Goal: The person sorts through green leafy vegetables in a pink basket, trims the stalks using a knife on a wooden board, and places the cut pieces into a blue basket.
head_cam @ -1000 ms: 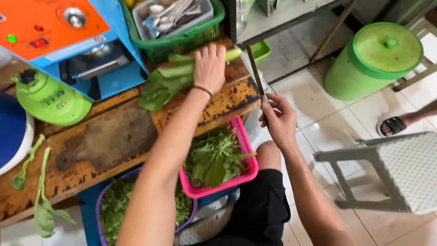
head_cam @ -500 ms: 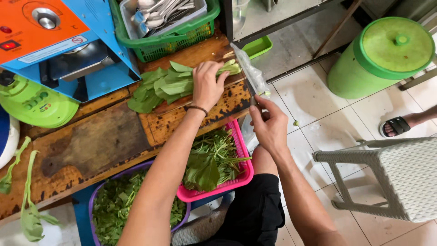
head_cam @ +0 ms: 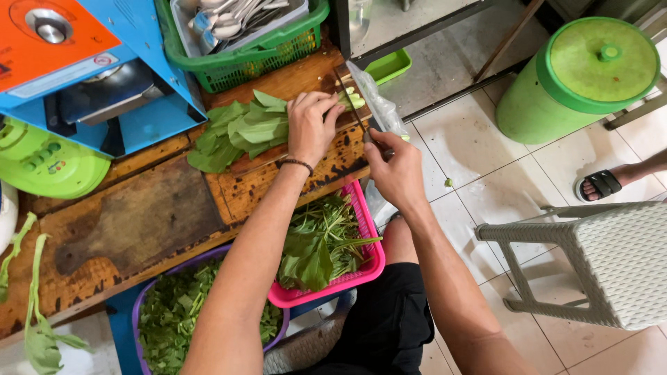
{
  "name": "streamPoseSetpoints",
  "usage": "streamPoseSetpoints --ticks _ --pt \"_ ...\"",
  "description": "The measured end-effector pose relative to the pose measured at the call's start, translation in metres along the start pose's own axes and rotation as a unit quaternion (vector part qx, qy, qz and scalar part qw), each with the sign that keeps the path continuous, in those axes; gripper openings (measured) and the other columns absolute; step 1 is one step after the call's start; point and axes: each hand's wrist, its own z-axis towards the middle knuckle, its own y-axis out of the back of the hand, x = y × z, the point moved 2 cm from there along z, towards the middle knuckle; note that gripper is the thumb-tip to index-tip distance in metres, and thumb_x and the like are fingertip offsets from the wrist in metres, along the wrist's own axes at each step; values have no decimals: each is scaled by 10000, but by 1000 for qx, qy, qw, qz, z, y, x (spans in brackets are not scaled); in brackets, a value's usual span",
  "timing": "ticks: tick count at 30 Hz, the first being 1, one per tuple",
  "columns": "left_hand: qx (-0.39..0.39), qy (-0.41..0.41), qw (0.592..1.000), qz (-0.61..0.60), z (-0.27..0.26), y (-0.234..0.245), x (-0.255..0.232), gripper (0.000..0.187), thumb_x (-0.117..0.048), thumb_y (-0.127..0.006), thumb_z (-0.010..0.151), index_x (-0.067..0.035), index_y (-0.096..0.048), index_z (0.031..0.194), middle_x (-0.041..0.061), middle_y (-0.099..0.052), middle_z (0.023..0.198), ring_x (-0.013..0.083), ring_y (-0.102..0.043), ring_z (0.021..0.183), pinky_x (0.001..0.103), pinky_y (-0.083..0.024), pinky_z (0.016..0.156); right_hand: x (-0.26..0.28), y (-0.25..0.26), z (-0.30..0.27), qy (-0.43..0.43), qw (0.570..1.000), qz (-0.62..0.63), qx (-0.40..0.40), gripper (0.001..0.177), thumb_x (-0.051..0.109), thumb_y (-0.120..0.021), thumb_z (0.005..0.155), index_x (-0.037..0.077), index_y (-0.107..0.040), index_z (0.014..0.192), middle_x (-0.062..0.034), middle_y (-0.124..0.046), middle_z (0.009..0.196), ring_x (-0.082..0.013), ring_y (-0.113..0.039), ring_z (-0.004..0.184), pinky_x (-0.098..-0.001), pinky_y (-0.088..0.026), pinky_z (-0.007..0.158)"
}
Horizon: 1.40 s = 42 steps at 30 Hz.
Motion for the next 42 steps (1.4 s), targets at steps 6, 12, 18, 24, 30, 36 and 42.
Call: streamPoseSetpoints --ticks 6,12,18,24,30,36,42 --pt "-4 -6 1000 3 1 3 -4 196 -288 -792 940 -177 -792 1103 -11 -726 1020 198 -673 983 358 -456 920 -16 -11 24 -31 999 18 11 327 139 -678 914 -34 -715 1188 -207 -728 842 -203 -682 456 -272 -559 339" --pt "6 -19 1000 16 -3 3 -2 207 -321 -783 946 -183 -779 1100 -13 -719 1017 213 -677 970 370 -472 893 10 -3 12 -28 998 -57 29 360 209 -666 922 9 -693 1221 -192 -735 893 -283 -711 613 -407 -563 522" --pt "16 -40 997 63 1 7 -3 224 -241 -792 911 -126 -748 1099 52 -711 1023 275 -672 1027 425 -477 929 28 2 -2 18 995 -97 1 406 264 -710 902 131 -672 1284 -154 -729 969 -376 -741 888 -479 -581 757" --pt "-53 120 988 -80 -15 68 -77 391 -312 -455 1117 -18 -620 1315 218 -663 1254 363 -606 1246 488 -405 1124 39 -18 -9 123 992 29 -16 352 171 -732 961 88 -646 1292 -170 -706 996 -326 -754 853 -415 -608 663" --pt "6 376 849 -370 -47 83 -115 682 -647 -499 992 -40 -711 1220 154 -717 1172 295 -645 1182 449 -450 1067 77 -41 -30 231 973 21 10 196 141 -744 938 114 -746 1132 -99 -749 914 -285 -740 756 -352 -580 639" --pt "-81 399 788 -463 -74 101 -117 544 -509 -502 1013 -12 -708 1091 82 -623 849 205 -594 785 333 -496 775 45 -3 21 337 937 -54 67 262 159 -579 907 61 -713 1109 -160 -681 1071 -361 -620 984 -451 -507 881" --pt "-5 385 782 -490 -117 100 -113 448 -398 -482 1076 15 -655 1052 211 -762 848 245 -762 665 369 -658 578 26 -4 106 282 895 -254 234 588 142 -723 819 111 -626 1398 -235 -524 1374 -591 -604 1066 -675 -498 969"
